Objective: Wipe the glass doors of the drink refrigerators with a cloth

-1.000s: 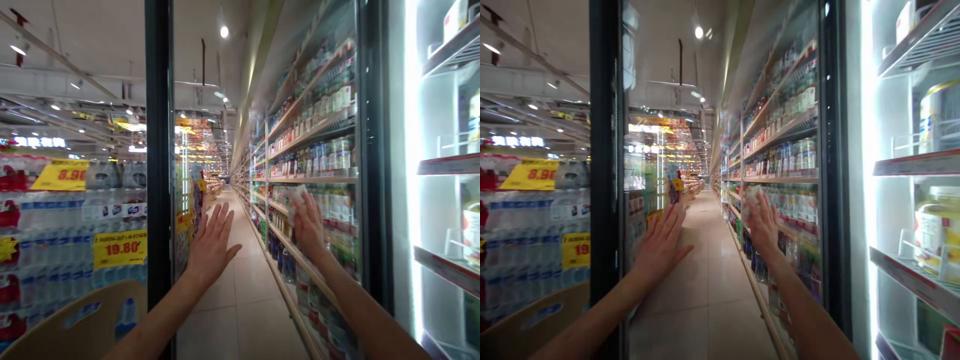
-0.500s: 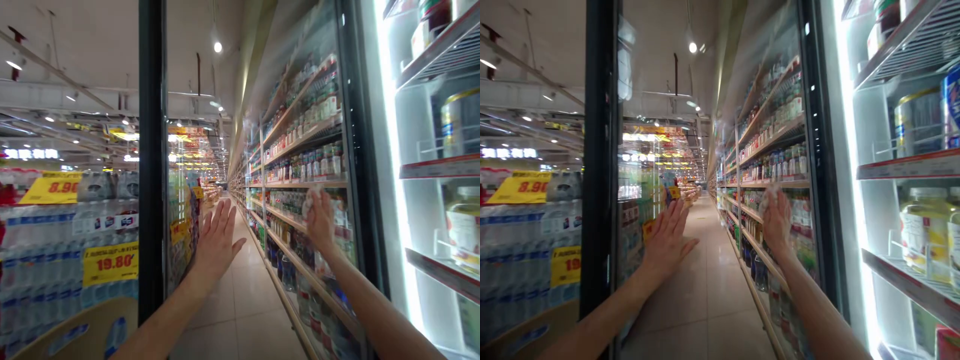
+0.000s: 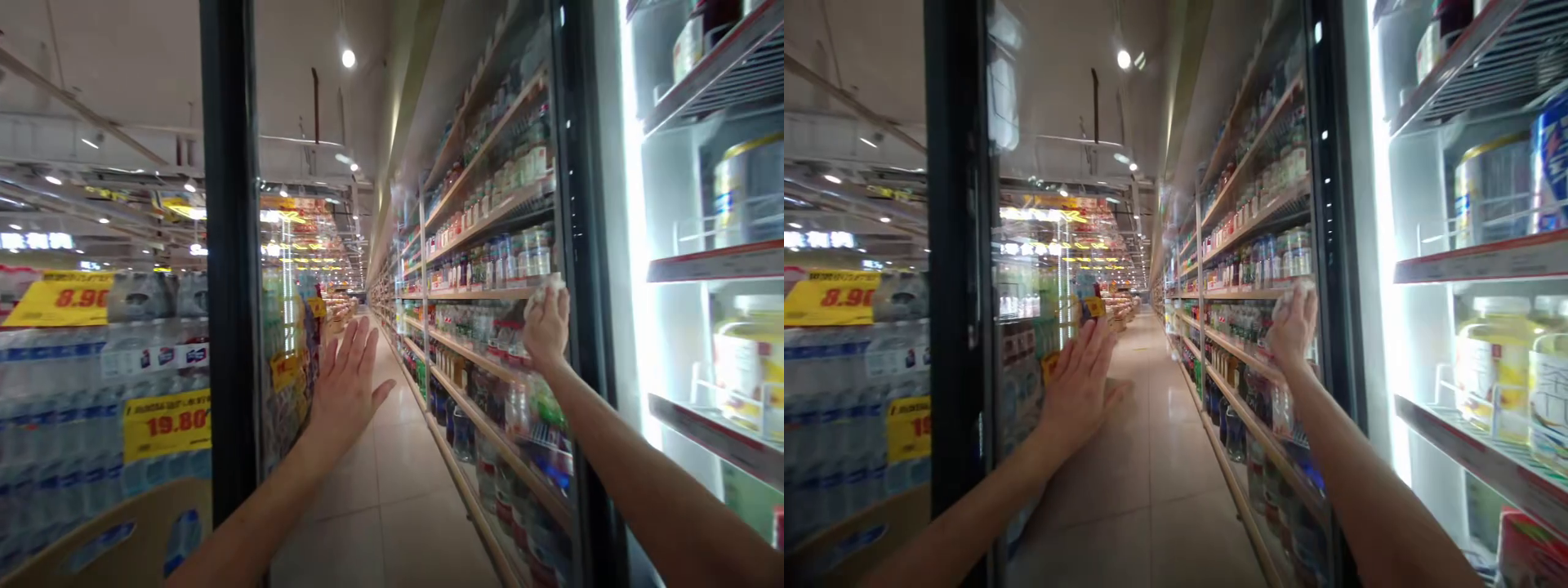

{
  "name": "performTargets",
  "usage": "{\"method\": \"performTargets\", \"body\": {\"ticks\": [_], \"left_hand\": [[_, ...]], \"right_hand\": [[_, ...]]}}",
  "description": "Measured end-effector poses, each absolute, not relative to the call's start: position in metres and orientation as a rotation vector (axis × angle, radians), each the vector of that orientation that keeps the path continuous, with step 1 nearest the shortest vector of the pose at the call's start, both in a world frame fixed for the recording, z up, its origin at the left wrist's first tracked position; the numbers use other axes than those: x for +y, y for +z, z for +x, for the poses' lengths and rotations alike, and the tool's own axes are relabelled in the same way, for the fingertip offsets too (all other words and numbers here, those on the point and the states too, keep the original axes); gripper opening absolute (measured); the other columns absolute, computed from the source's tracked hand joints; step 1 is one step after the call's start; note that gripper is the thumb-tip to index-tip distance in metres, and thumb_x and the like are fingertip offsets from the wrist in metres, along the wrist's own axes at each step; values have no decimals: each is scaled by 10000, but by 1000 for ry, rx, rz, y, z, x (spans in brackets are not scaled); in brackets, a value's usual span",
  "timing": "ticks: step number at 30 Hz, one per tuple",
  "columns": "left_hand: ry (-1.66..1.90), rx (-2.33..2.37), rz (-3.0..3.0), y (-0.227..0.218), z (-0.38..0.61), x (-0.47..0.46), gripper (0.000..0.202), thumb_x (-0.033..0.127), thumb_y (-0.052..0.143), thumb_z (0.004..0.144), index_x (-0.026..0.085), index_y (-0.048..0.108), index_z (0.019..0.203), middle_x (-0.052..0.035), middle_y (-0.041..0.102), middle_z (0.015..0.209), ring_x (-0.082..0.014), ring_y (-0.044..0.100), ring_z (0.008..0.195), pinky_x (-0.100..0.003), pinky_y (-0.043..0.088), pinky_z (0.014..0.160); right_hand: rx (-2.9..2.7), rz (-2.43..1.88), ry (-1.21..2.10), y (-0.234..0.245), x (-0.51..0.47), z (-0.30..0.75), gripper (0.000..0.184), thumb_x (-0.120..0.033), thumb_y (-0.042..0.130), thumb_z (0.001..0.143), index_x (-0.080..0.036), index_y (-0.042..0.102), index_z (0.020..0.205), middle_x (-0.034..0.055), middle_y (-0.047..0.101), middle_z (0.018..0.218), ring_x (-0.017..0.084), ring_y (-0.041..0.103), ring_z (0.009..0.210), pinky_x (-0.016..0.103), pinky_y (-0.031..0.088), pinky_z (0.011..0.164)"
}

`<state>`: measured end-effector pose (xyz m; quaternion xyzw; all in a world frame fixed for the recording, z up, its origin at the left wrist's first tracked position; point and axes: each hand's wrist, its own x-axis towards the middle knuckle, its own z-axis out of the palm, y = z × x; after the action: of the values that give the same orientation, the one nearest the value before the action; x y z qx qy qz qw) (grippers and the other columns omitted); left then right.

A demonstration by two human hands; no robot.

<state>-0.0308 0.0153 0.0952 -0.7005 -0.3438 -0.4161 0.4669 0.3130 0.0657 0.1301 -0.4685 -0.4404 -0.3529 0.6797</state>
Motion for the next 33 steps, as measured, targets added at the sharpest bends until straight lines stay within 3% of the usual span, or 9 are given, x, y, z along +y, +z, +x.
{"method": "performTargets", "body": {"ticks": [2, 5, 9, 15, 18, 21, 27, 30, 33], "left_hand": [[-1013, -853, -1738, 95, -30, 15, 693, 398, 490, 860, 94, 219, 1421, -169, 325, 1453, -258, 180, 1391, -452, 208, 1104], [-1008, -864, -1761, 95, -30, 16, 723, 418, 481, 863, 100, 173, 1435, -169, 281, 1474, -253, 132, 1400, -451, 174, 1116], [-995, -880, -1801, 95, -30, 17, 763, 458, 461, 867, 105, 112, 1447, -166, 219, 1497, -256, 94, 1405, -465, 138, 1121], [-1013, -875, -1870, 96, -29, 16, 754, 454, 433, 877, 130, 70, 1453, -152, 166, 1515, -267, 67, 1407, -493, 92, 1122], [-1029, -872, -1891, 97, -29, 16, 742, 466, 418, 880, 126, 89, 1451, -151, 153, 1519, -264, 56, 1408, -485, 71, 1127], [-1017, -873, -1907, 97, -30, 14, 736, 468, 420, 880, 111, 113, 1445, -153, 157, 1518, -259, 59, 1408, -472, 66, 1131], [-978, -871, -1931, 88, -35, 11, 653, 408, 391, 904, 116, 147, 1435, -127, 168, 1521, -240, 58, 1407, -452, 88, 1131], [-968, -855, -1917, 79, -46, 8, 648, 401, 394, 904, 118, 155, 1435, -134, 201, 1511, -232, 75, 1407, -447, 86, 1134], [-1023, -896, -1860, 68, -63, 3, 692, 417, 417, 891, 140, 112, 1447, -147, 205, 1507, -241, 95, 1406, -469, 99, 1131]], "right_hand": [[-949, -1076, -761, 144, 68, 310, 515, -304, 268, 893, -141, 356, 1374, 195, 316, 1438, 303, 259, 1359, 535, 259, 1083], [-1247, -1041, -885, 153, 64, 269, 533, -328, 311, 888, -205, 293, 1405, 96, 252, 1490, 261, 195, 1390, 503, 262, 1100], [-1754, -892, -1113, 161, 52, 248, 502, -313, 348, 877, -259, 339, 1376, 27, 281, 1483, 230, 192, 1394, 502, 241, 1107], [-1222, -1133, -878, 191, 60, 268, 542, -276, 296, 901, -67, 267, 1399, 154, 197, 1498, 261, 143, 1402, 521, 187, 1121], [-1542, -996, -1050, 181, 58, 234, 534, -327, 356, 910, -188, 253, 1415, 55, 184, 1518, 225, 103, 1413, 494, 188, 1130], [-1880, -885, -1192, 176, 48, 216, 509, -353, 400, 904, -263, 293, 1394, 4, 259, 1497, 214, 173, 1402, 488, 204, 1121], [-1454, -1077, -1114, 209, 44, 208, 569, -319, 140, 933, 8, 246, 1387, 165, 195, 1501, 267, 120, 1399, 424, 173, 1104], [-1781, -903, -1189, 184, 36, 170, 499, -310, 294, 930, -104, 298, 1385, 76, 231, 1510, 236, 116, 1408, 440, 186, 1115], [-2215, -713, -1229, 151, 26, 150, 492, -290, 418, 894, -297, 319, 1377, -64, 285, 1489, 156, 249, 1381, 419, 249, 1128]]}}
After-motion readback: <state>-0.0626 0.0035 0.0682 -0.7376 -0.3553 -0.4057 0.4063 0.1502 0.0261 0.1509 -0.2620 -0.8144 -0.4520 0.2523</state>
